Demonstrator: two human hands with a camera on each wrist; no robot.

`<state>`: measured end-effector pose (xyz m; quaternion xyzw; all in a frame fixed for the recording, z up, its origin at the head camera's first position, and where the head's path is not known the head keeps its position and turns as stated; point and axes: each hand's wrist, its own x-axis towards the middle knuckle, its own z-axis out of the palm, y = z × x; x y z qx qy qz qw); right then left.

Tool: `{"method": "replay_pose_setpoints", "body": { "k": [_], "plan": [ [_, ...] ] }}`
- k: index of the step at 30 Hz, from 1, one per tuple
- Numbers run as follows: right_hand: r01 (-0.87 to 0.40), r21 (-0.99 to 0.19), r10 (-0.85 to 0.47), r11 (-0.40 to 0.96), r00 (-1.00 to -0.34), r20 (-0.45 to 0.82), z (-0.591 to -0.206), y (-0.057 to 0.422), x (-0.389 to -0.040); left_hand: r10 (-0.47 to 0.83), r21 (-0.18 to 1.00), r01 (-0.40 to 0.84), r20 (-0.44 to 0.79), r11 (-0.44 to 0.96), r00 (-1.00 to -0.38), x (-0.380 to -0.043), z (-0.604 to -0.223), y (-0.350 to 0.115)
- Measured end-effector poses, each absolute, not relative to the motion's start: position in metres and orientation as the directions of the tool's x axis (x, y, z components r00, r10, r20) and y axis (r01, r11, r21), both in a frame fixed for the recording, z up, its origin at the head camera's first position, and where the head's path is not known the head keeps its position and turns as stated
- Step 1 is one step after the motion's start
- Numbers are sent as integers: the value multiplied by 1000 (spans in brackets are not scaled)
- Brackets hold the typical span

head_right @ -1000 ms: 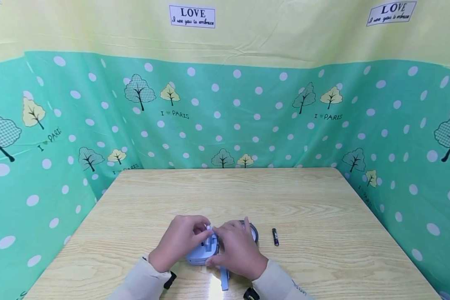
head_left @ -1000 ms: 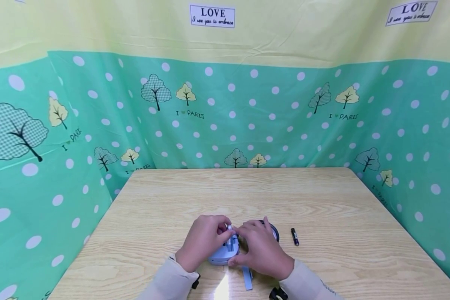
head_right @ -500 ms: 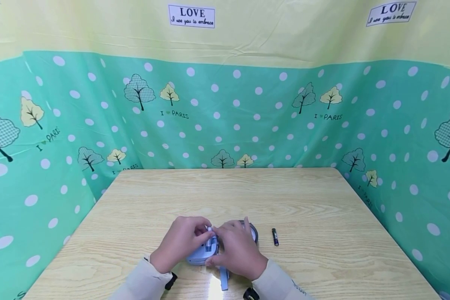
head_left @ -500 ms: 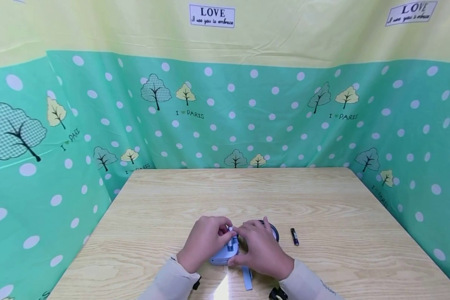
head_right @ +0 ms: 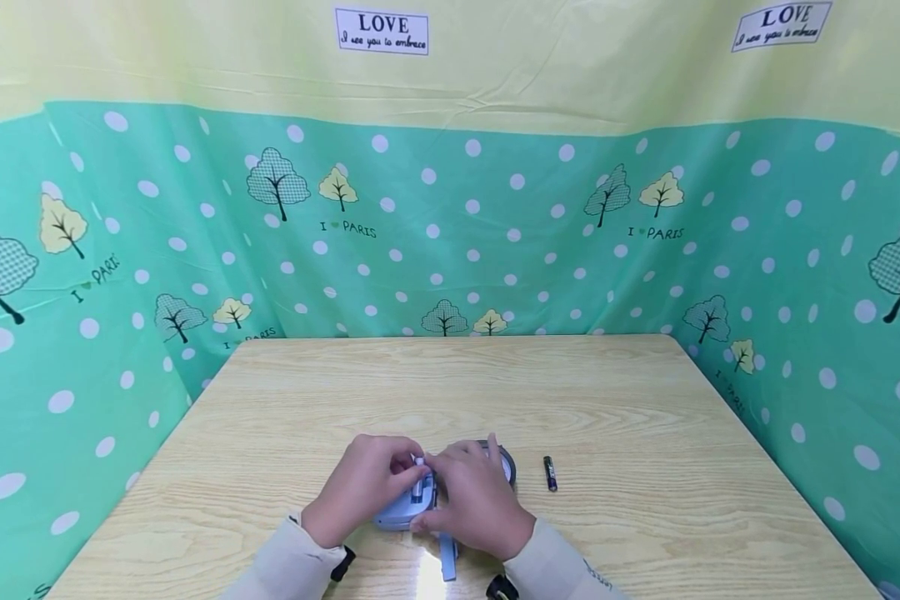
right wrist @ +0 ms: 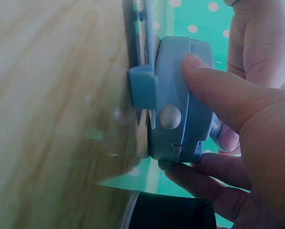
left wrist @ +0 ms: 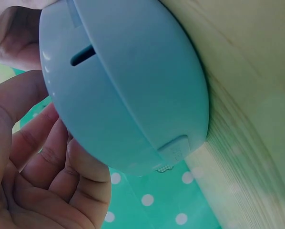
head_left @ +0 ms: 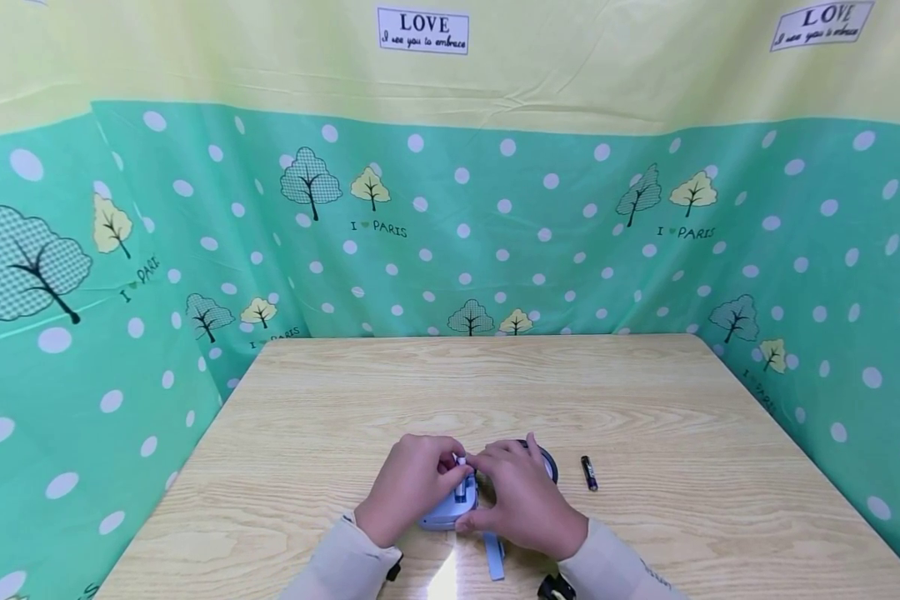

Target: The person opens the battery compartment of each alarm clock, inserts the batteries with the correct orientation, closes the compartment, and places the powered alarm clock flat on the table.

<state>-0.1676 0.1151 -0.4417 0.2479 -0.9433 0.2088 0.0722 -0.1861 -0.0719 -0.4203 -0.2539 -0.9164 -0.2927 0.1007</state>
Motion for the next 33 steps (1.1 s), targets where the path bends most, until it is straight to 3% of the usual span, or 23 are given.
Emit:
{"method": "replay_pose_setpoints", "body": {
  "k": [33],
  "plan": [
    [-492, -363, -435, 791, -870, 233, -443, 114, -168, 408, 488, 509, 304, 709, -861, -185, -422, -71]
  ]
}}
